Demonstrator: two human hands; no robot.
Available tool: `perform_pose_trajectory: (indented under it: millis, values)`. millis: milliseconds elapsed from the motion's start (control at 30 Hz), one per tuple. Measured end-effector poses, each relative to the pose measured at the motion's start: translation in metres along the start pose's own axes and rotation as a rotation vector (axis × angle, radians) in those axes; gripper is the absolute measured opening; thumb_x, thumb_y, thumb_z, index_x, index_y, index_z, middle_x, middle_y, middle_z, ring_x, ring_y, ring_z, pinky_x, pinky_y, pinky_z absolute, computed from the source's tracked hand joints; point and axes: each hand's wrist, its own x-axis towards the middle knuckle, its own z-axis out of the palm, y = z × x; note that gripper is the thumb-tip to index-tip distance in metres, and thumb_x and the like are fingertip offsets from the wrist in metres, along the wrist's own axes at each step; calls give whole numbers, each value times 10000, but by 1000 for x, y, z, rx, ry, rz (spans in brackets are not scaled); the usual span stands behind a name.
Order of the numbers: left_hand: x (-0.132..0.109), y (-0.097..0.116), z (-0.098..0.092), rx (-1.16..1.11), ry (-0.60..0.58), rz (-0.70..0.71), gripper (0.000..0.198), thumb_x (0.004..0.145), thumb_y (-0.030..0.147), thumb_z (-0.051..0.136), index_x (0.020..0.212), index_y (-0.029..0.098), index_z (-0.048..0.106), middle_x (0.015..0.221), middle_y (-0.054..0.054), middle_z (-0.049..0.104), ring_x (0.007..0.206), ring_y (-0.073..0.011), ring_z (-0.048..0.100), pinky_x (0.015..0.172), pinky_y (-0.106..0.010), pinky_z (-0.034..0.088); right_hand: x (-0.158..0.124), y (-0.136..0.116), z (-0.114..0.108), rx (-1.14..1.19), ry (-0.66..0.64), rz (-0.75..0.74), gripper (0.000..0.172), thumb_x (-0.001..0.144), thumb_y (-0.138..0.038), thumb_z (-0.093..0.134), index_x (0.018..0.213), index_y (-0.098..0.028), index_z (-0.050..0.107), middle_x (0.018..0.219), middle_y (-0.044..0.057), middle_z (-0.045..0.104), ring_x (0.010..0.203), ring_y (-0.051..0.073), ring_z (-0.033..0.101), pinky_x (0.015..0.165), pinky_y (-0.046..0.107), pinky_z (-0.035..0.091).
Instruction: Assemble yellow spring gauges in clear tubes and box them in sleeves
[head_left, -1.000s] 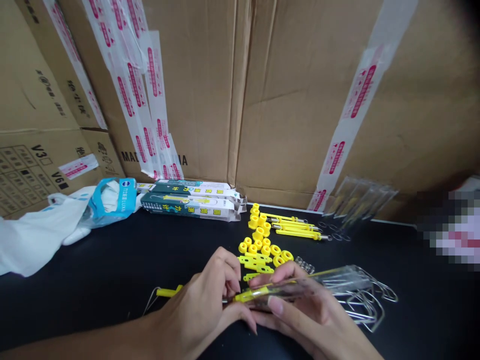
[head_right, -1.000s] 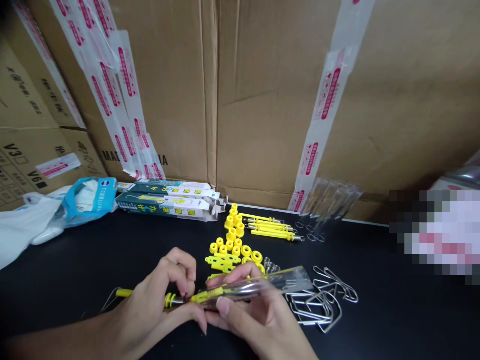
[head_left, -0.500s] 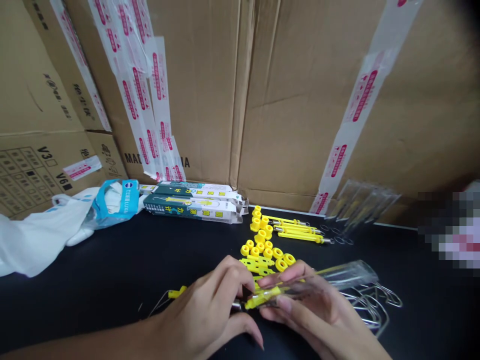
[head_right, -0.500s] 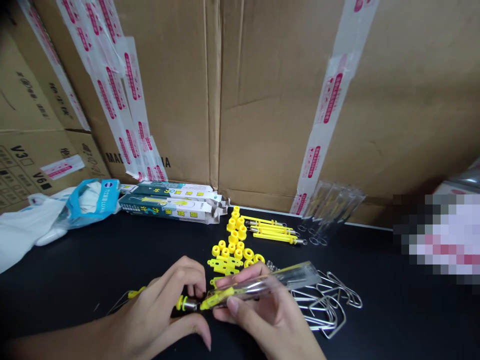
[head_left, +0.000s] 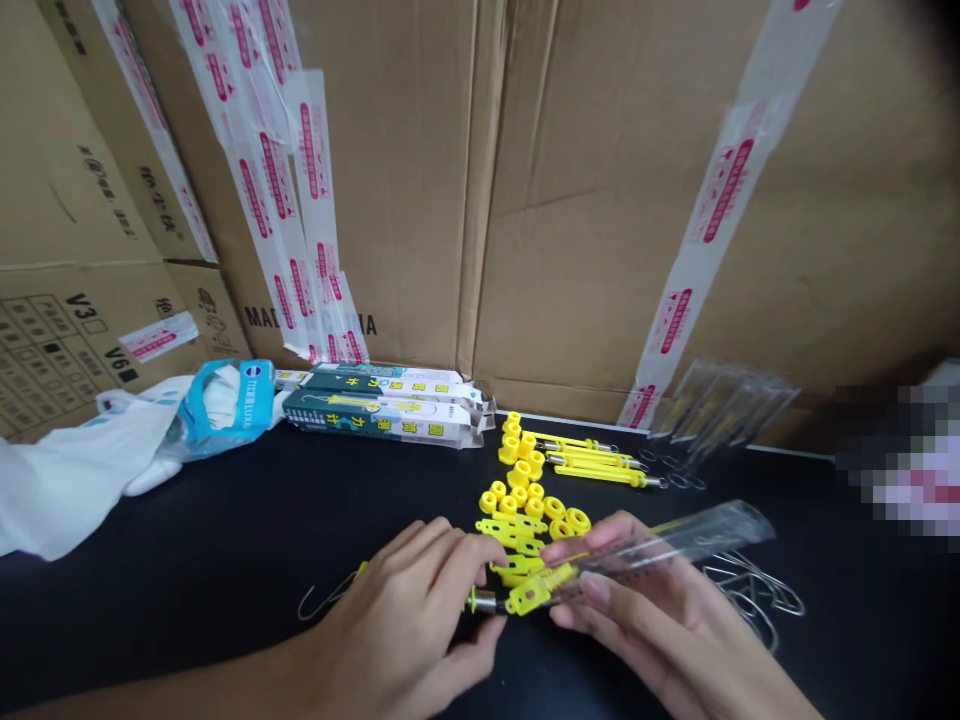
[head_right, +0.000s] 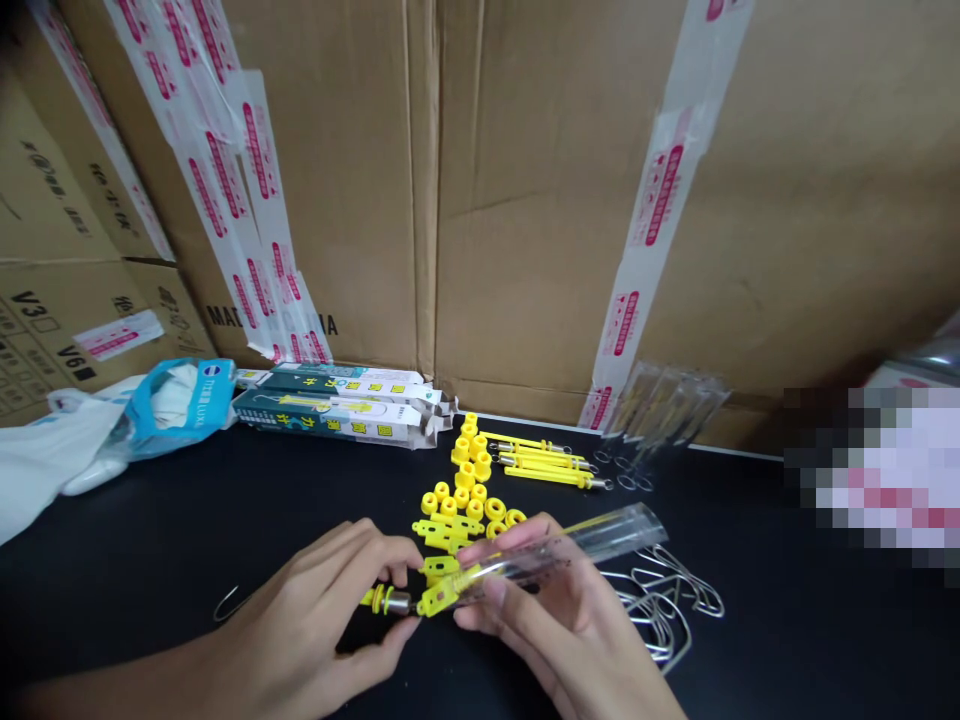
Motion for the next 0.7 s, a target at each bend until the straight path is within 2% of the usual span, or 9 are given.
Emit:
perform_pose_trajectory:
  millis: [133, 267, 333, 433, 567, 700]
  values:
    - [-1, -1, -1, 22, -1, 57, 278, 843, 48, 641, 1052, 212, 559, 929, -7, 702, 814, -237, 669, 737, -385, 573, -1, -2, -2, -12, 9, 4, 186, 832, -321, 801, 958, -263, 678, 1035, 31, 729, 1000, 218, 687, 887, 380, 597]
    - [-3, -1, -3, 17, 37, 100, 202, 945, 144, 613, 1112, 219, 528, 968, 3, 734, 796, -218, 703, 764, -363, 584, 0, -2, 2, -16, -14, 36, 208, 826, -329, 808, 957, -244, 671, 1033, 39, 736, 1013, 231, 697, 942, 421, 578]
    - [-4, -2, -4, -3, 36, 91, 236, 938, 180, 650, 1125, 224, 514, 982, 8, 741, 810, -210, 719, 769, -331, 592, 0, 0, 5, -4, -39, 59, 227, 813, -323, 823, 949, -232, 665, 1035, 45, 745, 1025, 237, 704, 967, 438, 567]
    - [-4, -1, -3, -57, 1, 22, 399, 847, 188, 772, 1133, 235, 498, 985, 21, 740, 828, -187, 739, 752, -251, 598, -1, 2, 10, 40, -86, 81, 251, 791, -315, 845, 933, -225, 659, 1053, 52, 757, 1057, 247, 707, 985, 448, 558]
    - [-5, 0, 2, -119, 76, -23, 625, 716, 179, 882, 1162, 259, 452, 1030, 28, 712, 817, -169, 749, 746, -198, 598, -3, 3, 12, 91, -117, 100, 257, 780, -301, 856, 922, -226, 655, 1073, 47, 760, 1056, 236, 714, 1013, 447, 538]
    - [-5, 1, 4, -196, 112, 33, 537, 823, 220, 797, 1203, 264, 420, 1108, -20, 664, 833, -159, 747, 755, -193, 604, -2, 3, 15, 116, -137, 114, 257, 766, -294, 868, 907, -221, 666, 1053, 43, 764, 1023, 215, 723, 978, 411, 562]
